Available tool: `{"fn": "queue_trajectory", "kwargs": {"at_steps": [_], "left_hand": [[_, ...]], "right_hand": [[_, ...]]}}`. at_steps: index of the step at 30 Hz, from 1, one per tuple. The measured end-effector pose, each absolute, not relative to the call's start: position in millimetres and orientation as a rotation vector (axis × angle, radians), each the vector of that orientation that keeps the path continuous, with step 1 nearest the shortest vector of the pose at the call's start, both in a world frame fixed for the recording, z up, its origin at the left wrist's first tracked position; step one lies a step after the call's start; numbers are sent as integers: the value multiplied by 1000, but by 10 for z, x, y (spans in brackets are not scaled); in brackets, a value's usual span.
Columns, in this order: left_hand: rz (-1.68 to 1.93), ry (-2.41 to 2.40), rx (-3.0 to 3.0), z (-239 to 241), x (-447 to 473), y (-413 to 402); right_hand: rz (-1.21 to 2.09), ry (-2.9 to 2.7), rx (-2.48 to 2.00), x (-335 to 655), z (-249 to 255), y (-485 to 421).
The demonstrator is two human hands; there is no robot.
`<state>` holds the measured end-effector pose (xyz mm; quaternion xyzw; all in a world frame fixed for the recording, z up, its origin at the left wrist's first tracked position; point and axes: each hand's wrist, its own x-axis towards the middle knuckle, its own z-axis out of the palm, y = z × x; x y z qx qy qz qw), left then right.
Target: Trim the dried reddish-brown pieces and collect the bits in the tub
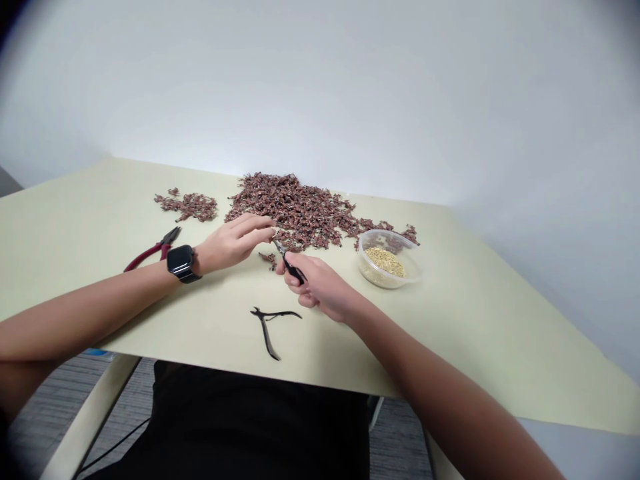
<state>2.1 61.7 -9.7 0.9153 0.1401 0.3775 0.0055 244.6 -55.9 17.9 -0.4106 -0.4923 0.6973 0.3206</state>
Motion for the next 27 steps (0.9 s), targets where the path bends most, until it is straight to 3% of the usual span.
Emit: {"fn": "queue_trajectory", "kwargs": {"at_steps": [3, 6, 10, 13, 15, 27], "left_hand": [[1119, 387, 2844, -71, -28, 653], [1170, 408, 2777, -85, 28, 588], [1298, 561, 2425, -129, 209, 387], [1109, 520, 1964, -131, 320, 257], [994, 416, 1736, -120, 358, 214], [921, 366, 1518, -104, 360, 203]], "right_hand": [[1999, -1230, -1037, 2485, 205, -531], [1959, -1273, -1046, 2507, 183, -506], [1378, -1567, -1239, 2528, 93, -467], [801, -1841, -1314, 2563, 57, -441], [596, -1958, -1326, 2594, 65, -433], [316, -2211, -1307, 2701, 161, -417]]}}
